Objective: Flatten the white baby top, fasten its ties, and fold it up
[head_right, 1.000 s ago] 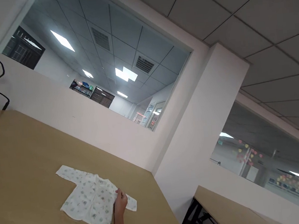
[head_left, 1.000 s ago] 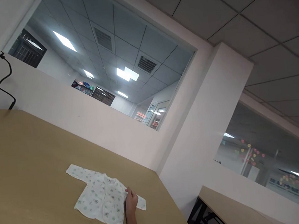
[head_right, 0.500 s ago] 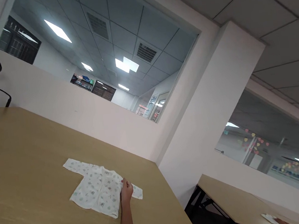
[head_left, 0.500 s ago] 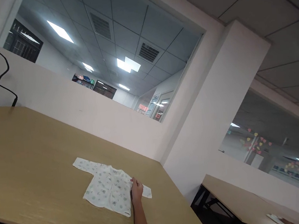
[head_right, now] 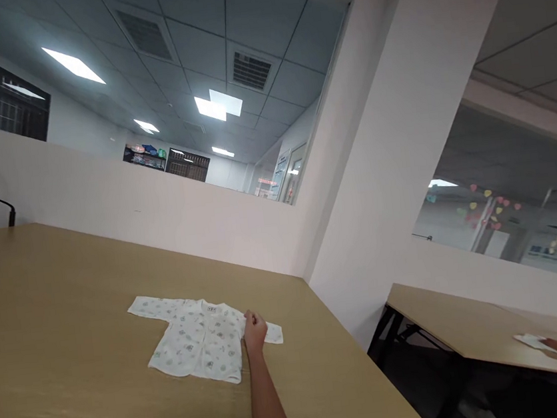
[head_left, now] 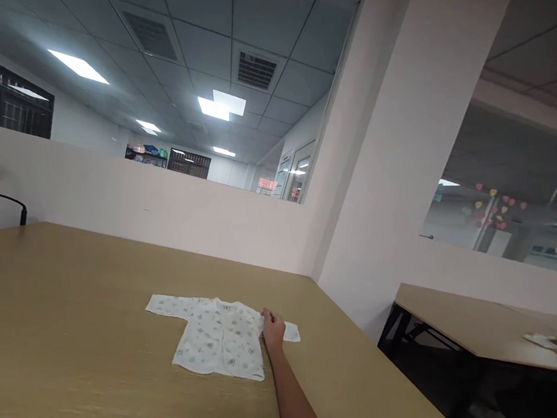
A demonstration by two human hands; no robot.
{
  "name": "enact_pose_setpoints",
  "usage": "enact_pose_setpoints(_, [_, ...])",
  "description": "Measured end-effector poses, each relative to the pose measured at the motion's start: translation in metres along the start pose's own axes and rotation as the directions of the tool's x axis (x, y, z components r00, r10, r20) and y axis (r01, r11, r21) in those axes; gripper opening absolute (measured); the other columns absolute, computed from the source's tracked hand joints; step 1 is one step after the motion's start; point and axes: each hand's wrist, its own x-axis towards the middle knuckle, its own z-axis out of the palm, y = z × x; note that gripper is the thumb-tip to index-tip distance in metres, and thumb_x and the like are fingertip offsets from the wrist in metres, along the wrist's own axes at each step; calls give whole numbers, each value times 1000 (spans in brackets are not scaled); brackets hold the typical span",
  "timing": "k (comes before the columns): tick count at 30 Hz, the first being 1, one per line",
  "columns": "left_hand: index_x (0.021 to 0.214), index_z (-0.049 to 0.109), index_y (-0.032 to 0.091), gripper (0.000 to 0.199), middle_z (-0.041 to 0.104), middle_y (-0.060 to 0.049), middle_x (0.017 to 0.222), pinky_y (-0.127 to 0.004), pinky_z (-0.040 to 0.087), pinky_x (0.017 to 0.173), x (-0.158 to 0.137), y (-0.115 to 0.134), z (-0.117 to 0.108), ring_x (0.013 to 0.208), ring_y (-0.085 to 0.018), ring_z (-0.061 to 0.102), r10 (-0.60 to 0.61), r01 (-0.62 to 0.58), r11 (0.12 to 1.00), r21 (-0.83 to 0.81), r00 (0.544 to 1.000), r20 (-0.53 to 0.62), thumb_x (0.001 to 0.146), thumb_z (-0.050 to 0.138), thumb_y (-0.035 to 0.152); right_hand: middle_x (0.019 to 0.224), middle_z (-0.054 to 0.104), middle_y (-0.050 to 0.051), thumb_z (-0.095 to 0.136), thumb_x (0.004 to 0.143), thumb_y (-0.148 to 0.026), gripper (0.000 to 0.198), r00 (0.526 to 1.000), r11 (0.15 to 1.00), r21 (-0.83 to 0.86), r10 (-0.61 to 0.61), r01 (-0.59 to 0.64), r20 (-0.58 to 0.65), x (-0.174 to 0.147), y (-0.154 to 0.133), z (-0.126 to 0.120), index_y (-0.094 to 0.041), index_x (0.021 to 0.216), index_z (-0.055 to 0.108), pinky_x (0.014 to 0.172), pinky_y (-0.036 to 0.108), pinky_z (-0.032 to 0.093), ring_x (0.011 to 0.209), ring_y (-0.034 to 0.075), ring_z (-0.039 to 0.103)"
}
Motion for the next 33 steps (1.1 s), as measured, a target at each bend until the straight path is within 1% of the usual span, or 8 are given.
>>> enact_pose_setpoints(3, [103,76,22,36,75,-2,97,-30,57,74,-8,-6,-41,84,-18,70,-22,19,993,-114,999,-25,95,59,53,77,70,7,44,90,-37,36,998,994,-111,2,5,61,4,7,2,-15,71,66,72,25,42,80,21,61])
enact_pose_setpoints(5, [91,77,22,39,74,-2,85,-27,52,71,-5,-24,-82,78,-18,68,-156,127,968,-219,980,-124,94,52,52,73,69,5,45,90,-34,34,993,979,-202,15,9,119,5,10,5,-17,69,65,68,26,39,75,20,60])
enact_pose_setpoints(6, [81,73,20,39,68,-1,74,-27,49,67,-4,-36,-102,71,-17,64,-314,234,934,-270,900,-303,87,56,53,73,68,5,47,90,-34,32,990,969,-246,22,14,140,6,10,8,-18,68,65,67,26,37,74,20,59])
enact_pose_setpoints(7, [76,68,19,42,62,0,67,-27,45,64,-4,-51,-120,68,-16,60,-378,284,919,-273,829,-413,86,53,57,74,68,5,50,89,-32,30,988,958,-286,23,22,155,7,10,10,-18,68,64,66,27,35,74,19,58])
enact_pose_setpoints(10, [61,49,21,52,46,2,57,-28,39,63,-15,-92,-156,63,-17,50,-447,382,893,-238,693,-566,79,46,69,73,66,5,58,84,-26,19,984,928,-368,8,60,180,12,6,16,-19,67,62,65,27,31,74,19,57])
enact_pose_setpoints(15, [59,45,23,51,41,1,52,-30,37,61,-39,-143,-161,56,-18,47,-456,454,869,-195,582,-674,82,27,65,63,61,4,60,83,-28,28,983,907,-411,-19,95,185,23,10,20,-20,58,55,61,27,27,65,18,55])
enact_pose_setpoints(23, [64,63,18,36,57,-1,64,-28,30,67,-38,-174,-146,68,-17,53,-453,526,848,-66,654,-605,83,47,44,65,57,2,48,89,-48,40,951,913,-377,-34,155,306,26,27,6,-20,60,51,65,27,32,71,18,52])
enact_pose_setpoints(33, [64,69,17,30,63,-2,63,-28,26,63,-40,-167,-141,64,-16,52,-432,526,850,-15,681,-592,82,52,34,56,51,0,48,82,-52,41,929,931,-300,-92,208,358,18,16,0,-19,58,58,60,27,31,61,17,49])
